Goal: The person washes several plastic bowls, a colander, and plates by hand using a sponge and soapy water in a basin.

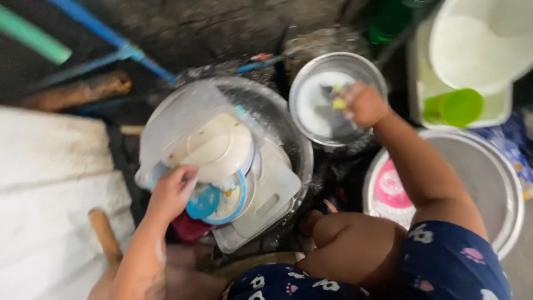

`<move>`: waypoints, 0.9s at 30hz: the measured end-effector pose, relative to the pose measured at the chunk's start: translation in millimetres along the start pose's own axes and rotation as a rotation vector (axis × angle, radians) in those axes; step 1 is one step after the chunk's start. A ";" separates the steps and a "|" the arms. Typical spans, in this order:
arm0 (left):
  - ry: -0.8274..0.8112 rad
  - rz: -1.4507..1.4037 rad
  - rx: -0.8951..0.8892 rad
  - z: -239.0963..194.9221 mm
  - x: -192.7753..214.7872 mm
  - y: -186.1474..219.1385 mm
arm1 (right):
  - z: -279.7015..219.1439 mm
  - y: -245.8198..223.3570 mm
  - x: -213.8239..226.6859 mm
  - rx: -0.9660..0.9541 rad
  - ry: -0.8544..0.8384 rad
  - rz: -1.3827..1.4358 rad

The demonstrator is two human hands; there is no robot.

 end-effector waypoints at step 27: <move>-0.096 0.635 -0.007 80.3 -97.0 15.5 | -20.4 -6.0 -126.0 -0.162 -0.689 -0.577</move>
Point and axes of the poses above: each hand's wrist, its own z-axis towards the middle knuckle, its own x-axis out of the back of the hand, y = z × x, the point moved 8 cm from there along z, towards the middle knuckle, and after that the axes turned 1 degree about z, right-handed, at the moved point
